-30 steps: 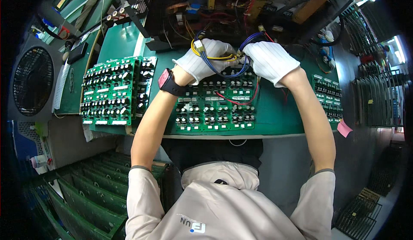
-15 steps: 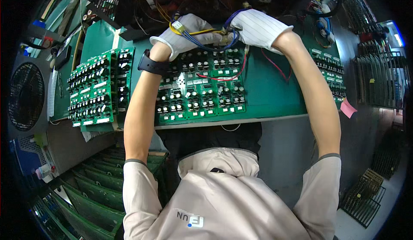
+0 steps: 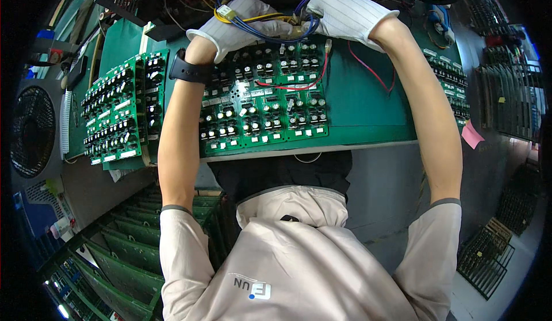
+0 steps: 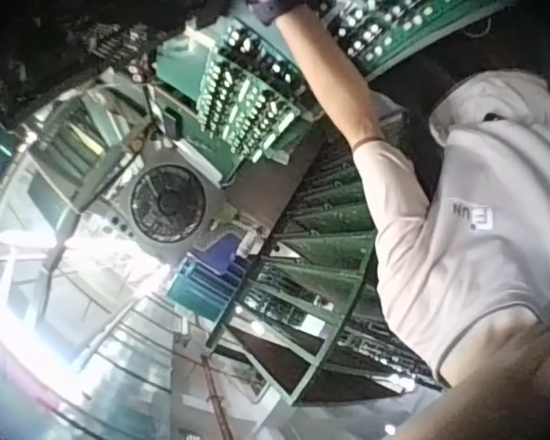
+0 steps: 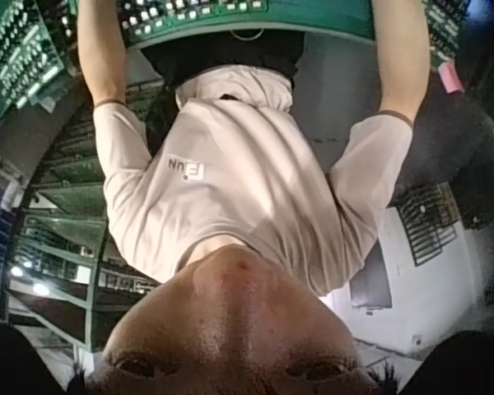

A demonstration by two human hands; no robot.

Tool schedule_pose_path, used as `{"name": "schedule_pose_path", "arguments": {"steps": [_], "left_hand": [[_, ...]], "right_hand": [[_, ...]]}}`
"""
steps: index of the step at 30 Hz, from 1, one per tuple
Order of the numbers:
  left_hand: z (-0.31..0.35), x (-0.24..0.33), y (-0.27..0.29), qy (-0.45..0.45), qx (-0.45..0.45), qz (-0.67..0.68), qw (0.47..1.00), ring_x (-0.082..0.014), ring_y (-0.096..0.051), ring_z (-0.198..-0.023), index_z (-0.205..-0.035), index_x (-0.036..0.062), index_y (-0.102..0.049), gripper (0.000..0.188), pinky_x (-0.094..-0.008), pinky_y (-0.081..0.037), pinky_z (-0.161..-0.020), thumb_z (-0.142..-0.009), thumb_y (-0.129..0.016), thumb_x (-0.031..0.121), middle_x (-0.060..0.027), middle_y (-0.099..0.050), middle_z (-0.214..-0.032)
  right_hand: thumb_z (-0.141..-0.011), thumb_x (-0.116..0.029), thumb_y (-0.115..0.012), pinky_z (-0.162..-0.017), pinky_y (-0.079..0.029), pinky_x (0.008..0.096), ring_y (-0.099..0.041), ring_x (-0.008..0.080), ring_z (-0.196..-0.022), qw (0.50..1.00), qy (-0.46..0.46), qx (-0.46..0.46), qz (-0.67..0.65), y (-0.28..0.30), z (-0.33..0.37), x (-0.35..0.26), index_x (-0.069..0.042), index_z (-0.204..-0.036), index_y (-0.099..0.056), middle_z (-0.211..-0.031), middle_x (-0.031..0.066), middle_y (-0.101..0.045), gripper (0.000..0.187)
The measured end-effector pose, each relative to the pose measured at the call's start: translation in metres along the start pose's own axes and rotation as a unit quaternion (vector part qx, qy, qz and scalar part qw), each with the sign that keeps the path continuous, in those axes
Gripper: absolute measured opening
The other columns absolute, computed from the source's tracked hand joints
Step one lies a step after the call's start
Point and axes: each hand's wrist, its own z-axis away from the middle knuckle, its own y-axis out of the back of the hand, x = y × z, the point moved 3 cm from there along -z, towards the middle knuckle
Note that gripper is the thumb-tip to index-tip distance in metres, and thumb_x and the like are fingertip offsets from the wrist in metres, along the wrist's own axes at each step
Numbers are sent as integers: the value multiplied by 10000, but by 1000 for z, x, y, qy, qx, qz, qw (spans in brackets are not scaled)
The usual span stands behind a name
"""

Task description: Connecting wires and assembling components into a multi-layered circuit board structure.

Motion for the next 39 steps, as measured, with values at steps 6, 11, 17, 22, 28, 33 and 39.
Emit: {"name": "schedule_pose_path", "arguments": {"steps": [6, 11, 17, 22, 28, 33, 39], "left_hand": [[10, 15, -1, 10, 8, -26, 1000, -242, -627, -609, -927, 13, -759, 394, -359, -500, -590, -912, -726, 405, -164, -704, -756], [14, 21, 2, 15, 11, -45, 999, -227, -638, -613, -931, 17, -759, 382, -362, -502, -590, -919, -721, 397, -161, -714, -769], [8, 22, 1, 24, 9, -43, 999, -213, -631, -600, -924, 27, -761, 367, -366, -492, -577, -927, -716, 391, -156, -718, -767], [9, 15, 3, 47, 8, -33, 998, -209, -616, -578, -926, 61, -774, 336, -364, -476, -552, -936, -706, 389, -139, -720, -756], [13, 29, 3, 6, 25, -36, 999, -209, -661, -626, -993, 88, -781, 312, -345, -491, -563, -947, -693, 384, -105, -747, -815], [9, -1, -7, -182, 104, -4, 978, -207, -664, -631, -993, 90, -783, 316, -344, -489, -564, -942, -699, 390, -103, -748, -817], [15, 30, 1, 28, 21, -37, 999, -223, -648, -613, -923, 62, -770, 342, -366, -469, -546, -930, -710, 398, -118, -717, -753]], "right_hand": [[-845, -154, -669, -725, -529, 456, -630, 405, -789, 1000, -9, -20, -2, -3, 1, 2, 7, -892, -682, -823, 220, -642, 169], [-859, -157, -653, -727, -516, 451, -611, 404, -797, 999, 29, 34, -24, -2, 5, 2, 2, -926, -666, -824, 211, -617, 173], [-809, -163, -616, -728, -506, 490, -650, 436, -784, 993, -22, -75, -86, 22, 2, -14, 38, -774, -636, -775, 257, -646, 205], [-819, -165, -608, -702, -498, 492, -644, 436, -751, 996, 0, -61, -71, 24, 0, -15, 39, -757, -621, -748, 258, -633, 214], [-833, -174, -600, -691, -492, 490, -640, 430, -737, 994, 8, -56, -90, 22, 2, -14, 39, -754, -614, -738, 254, -629, 227], [-835, -175, -599, -690, -491, 489, -638, 429, -734, 994, 2, -54, -97, 19, -2, -16, 37, -755, -615, -731, 252, -625, 228], [-850, -186, -588, -687, -496, 485, -641, 425, -735, 995, -2, -62, -82, 19, 1, -14, 35, -753, -618, -735, 245, -628, 243]]}}
